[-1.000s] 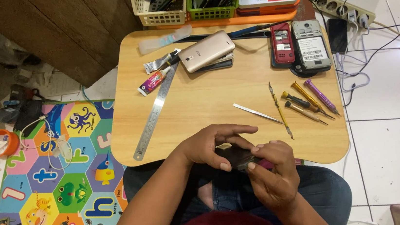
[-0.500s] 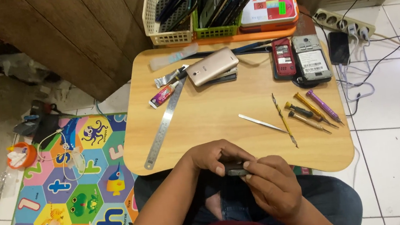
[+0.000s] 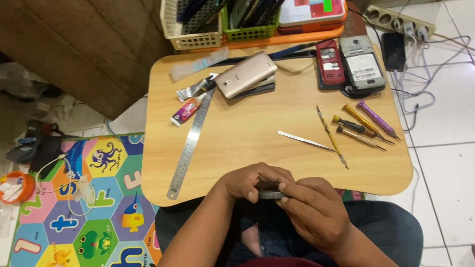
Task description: Prying open the casing of a black electronic device using a small hand tool on a repair bench.
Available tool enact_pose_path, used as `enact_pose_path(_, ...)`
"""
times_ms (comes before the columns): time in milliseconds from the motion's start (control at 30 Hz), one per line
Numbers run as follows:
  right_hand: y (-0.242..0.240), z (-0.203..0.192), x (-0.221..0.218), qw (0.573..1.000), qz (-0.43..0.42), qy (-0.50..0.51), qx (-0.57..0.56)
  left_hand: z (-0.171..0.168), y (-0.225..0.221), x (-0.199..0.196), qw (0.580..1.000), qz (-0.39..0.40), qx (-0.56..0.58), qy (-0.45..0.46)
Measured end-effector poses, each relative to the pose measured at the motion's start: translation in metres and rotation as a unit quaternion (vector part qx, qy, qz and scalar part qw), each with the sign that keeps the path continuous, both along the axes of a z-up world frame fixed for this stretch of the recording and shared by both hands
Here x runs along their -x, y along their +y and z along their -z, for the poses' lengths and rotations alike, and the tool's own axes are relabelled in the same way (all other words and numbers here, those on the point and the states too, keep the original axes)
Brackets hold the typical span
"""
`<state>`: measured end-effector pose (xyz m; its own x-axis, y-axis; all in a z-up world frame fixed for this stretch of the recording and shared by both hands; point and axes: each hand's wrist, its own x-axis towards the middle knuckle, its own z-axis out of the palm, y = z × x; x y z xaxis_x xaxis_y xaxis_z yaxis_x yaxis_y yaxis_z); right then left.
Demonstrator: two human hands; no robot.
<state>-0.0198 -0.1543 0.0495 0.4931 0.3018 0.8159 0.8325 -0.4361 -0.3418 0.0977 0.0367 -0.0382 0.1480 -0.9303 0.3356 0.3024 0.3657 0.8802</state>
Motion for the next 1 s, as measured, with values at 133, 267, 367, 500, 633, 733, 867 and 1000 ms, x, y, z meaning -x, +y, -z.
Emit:
enact_pose_path(133,-0.012,0.004,0.0,0.999,0.011,0.03,-0.002,0.012,0.01,-0.003,1.0,-0.015,-0.006,0.018)
enact_pose_path(267,-0.065,0.023,-0.017,0.983,0.176,0.05,-0.022,0.008,0.003,-0.005,0.998,-0.069,0.005,-0.008)
enact_pose_path(367,-0.133,0.04,-0.042,0.952,0.297,0.074,-0.021,0.02,-0.002,0.0,0.989,-0.116,0.043,0.082)
enact_pose_path(500,-0.194,0.051,-0.063,0.892,0.378,0.249,-0.007,0.021,-0.006,0.004,0.977,-0.153,0.045,0.142)
enact_pose_path(633,-0.202,0.039,-0.082,0.848,0.406,0.337,0.052,0.022,-0.006,0.008,0.967,-0.161,0.053,0.19)
enact_pose_path(733,-0.195,0.03,-0.096,0.831,0.38,0.397,0.079,0.019,-0.007,0.008,0.963,-0.164,0.05,0.207)
enact_pose_path(867,-0.19,0.039,-0.112,0.796,0.373,0.431,0.205,0.018,-0.008,0.008,0.96,-0.177,0.031,0.215)
enact_pose_path(1000,-0.194,0.049,-0.117,0.783,0.373,0.386,0.314,0.015,-0.01,0.01,0.956,-0.192,0.034,0.22)
